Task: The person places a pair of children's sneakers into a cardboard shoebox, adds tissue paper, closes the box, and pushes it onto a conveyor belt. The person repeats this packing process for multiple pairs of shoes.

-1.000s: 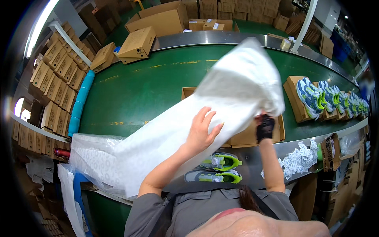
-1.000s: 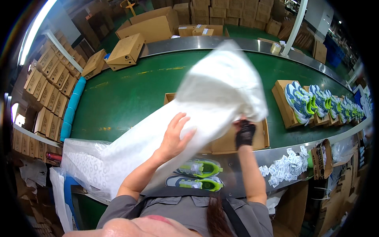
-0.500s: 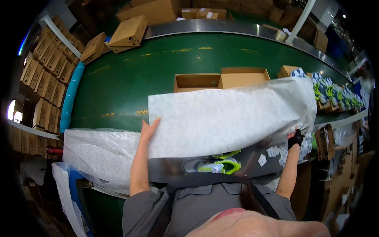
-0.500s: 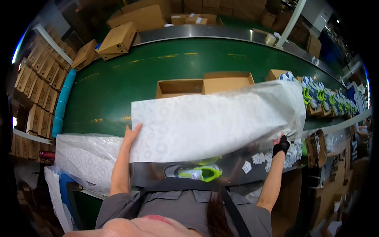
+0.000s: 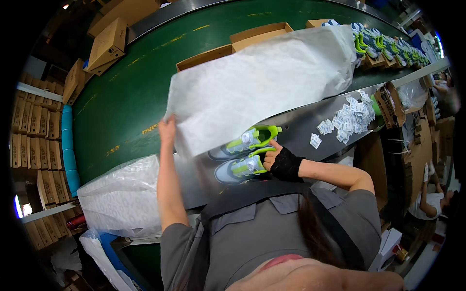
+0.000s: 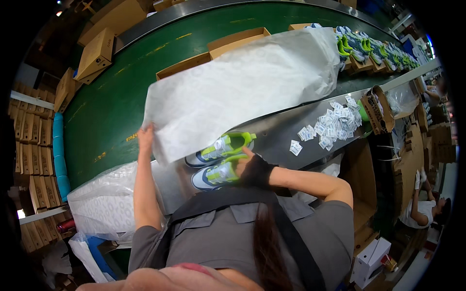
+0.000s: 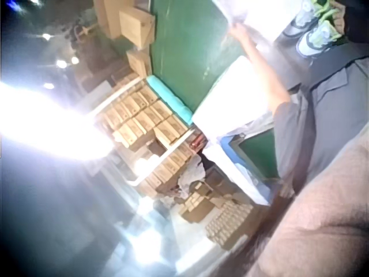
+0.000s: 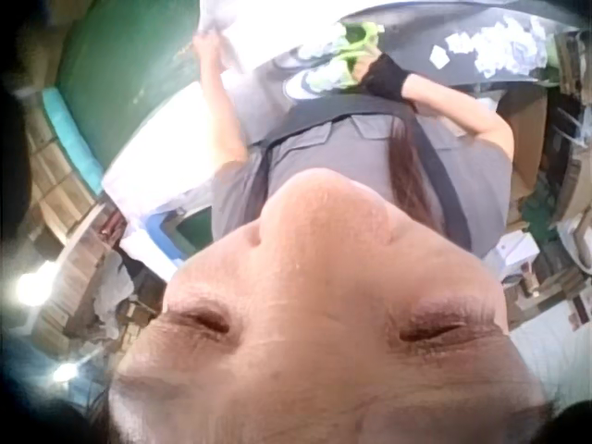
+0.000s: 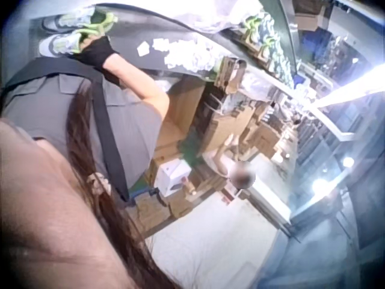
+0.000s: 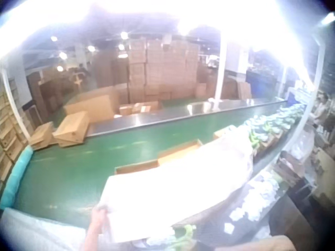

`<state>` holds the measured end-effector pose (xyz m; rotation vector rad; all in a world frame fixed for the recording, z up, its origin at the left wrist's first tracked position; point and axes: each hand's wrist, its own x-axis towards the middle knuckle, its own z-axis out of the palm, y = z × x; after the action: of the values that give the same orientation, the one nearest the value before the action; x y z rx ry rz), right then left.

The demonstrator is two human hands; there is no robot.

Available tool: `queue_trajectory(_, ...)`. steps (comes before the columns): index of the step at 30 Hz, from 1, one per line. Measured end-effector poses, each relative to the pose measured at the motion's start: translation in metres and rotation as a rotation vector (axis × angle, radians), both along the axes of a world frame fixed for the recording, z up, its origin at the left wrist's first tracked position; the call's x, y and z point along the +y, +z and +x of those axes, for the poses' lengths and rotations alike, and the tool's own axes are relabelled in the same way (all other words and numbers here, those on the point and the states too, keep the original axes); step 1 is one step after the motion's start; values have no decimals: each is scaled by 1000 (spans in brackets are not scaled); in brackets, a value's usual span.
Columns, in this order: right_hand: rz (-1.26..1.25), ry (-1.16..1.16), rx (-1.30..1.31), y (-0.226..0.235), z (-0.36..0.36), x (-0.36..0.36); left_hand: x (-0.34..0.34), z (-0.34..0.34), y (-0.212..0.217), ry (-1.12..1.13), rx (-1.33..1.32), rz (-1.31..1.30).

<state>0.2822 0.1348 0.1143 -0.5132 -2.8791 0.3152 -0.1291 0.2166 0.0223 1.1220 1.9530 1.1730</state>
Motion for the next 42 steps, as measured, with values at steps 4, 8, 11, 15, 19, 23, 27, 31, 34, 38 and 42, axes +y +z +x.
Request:
queue_trajectory(4,-245,-64,-213,74,-26,31,13,-41,32,104,223,25)
queue_trajectory(8,-1067,-493,431,88,-33,72,16,-68,57,130,434,-58)
queue_trajectory(11,-1255,-727,730,73,-61,120,24,-82,73,71,530,-39)
queue_trajectory(15,-533,-932,492,-39,-113,179,35,-93,102,-113,133,-52)
queue_trajectory(19,-1123,-832,639,-52,-161,170,47,4,175,-284,-607,0)
queue_trajectory(23,-692,-309,-102,-40,-166,166,50,62,157,-555,-1169,58)
queue_trajectory(27,-226,-315,-54,20,-124,131,51,44,48,-171,16,170)
queue_trajectory(31,-65,-523,304,-35,-34,144,36,84,43,-247,851,510)
queue_trajectory(34,-3,-500,480,-19,-21,123,31,106,35,-786,621,209)
queue_trajectory(38,21,-306,470,13,-16,91,54,112,48,-363,415,311)
queue_trajectory(42,-78,-154,-2,-13,-6,58,63,95,43,-249,968,307)
